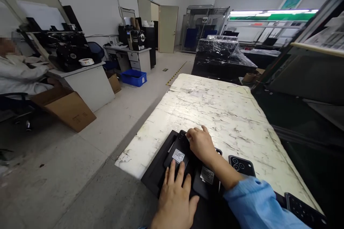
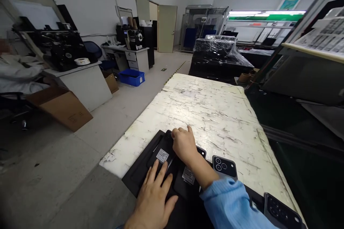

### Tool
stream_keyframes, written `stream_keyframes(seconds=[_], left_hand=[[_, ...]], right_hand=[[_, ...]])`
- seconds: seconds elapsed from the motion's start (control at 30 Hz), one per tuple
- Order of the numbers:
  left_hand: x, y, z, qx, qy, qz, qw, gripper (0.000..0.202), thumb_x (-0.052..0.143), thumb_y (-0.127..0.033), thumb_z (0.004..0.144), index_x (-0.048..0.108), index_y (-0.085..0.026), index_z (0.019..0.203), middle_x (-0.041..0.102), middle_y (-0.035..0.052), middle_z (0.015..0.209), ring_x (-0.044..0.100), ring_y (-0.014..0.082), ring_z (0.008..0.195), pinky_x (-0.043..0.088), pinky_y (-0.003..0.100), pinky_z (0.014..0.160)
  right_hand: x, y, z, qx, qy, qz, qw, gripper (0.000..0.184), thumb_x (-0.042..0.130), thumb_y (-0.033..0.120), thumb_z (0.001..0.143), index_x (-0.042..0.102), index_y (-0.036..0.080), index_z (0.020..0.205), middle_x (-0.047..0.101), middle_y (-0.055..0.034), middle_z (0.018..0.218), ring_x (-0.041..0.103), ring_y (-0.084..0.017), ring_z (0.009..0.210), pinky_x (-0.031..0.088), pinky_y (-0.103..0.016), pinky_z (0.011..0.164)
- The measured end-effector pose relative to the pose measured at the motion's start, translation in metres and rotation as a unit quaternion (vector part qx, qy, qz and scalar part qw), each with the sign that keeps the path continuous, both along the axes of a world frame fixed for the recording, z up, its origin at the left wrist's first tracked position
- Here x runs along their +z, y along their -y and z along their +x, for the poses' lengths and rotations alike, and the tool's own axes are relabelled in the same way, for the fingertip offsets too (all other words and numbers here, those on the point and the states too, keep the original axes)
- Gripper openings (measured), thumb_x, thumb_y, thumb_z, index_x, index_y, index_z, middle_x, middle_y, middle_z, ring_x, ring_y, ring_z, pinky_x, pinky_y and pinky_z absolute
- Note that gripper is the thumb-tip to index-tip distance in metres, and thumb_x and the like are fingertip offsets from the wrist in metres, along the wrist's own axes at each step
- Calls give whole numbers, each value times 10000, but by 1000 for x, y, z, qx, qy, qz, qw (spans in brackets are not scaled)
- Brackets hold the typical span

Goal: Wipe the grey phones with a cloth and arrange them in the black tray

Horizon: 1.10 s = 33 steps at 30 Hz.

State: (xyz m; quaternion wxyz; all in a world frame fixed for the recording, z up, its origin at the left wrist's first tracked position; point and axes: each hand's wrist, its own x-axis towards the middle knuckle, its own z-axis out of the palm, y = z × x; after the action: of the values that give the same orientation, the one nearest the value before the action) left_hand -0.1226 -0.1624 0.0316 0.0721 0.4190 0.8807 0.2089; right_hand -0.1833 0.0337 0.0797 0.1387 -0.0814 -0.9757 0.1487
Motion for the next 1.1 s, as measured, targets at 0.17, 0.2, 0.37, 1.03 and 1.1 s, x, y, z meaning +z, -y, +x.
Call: stream_keyframes(seconds=[0.17, 0.2, 0.37, 1.03, 1.1], left_hand=[[-3, 0, 0, -8, 34, 16, 999, 557, 454, -520, 949, 509, -201, 1403, 214, 92, 1597, 138, 415, 1466, 296, 622, 1158], [-4, 1, 0, -11, 35, 19, 999, 555, 458, -514, 949, 507, -199, 1403, 208, 93, 1600, 133, 414, 1468, 293, 620, 1160], [-8, 4, 0, -13, 17, 31, 999, 531, 513, -452, 932, 510, -190, 1394, 211, 97, 1601, 141, 397, 1472, 299, 606, 1164], [-13, 4, 0, -14, -1, 50, 999, 536, 531, -443, 918, 518, -174, 1382, 222, 99, 1597, 168, 418, 1460, 351, 615, 1136], [-12, 4, 1, -16, -2, 48, 999, 533, 531, -440, 918, 521, -172, 1379, 225, 102, 1595, 170, 418, 1459, 356, 616, 1133]], right_hand=[[-6, 11, 13, -58, 24, -49, 997, 175, 567, 78, 772, 676, 214, 783, 724, -14, 737, 653, -192, 716, 473, -345, 835], [-7, 12, 10, -73, 20, -61, 995, 150, 573, 111, 788, 678, 218, 793, 727, -9, 734, 655, -190, 705, 479, -314, 763], [-12, 18, -21, -117, -19, -84, 989, 163, 516, 159, 836, 675, 192, 851, 744, -44, 812, 653, -186, 705, 460, -309, 714], [6, -23, -25, 64, 12, 19, 998, 231, 513, 22, 718, 641, 215, 704, 678, 36, 634, 584, -143, 570, 374, -437, 1037], [2, -14, -27, 81, 10, 14, 997, 221, 525, 33, 720, 641, 220, 713, 684, 49, 649, 592, -135, 579, 379, -424, 1044]])
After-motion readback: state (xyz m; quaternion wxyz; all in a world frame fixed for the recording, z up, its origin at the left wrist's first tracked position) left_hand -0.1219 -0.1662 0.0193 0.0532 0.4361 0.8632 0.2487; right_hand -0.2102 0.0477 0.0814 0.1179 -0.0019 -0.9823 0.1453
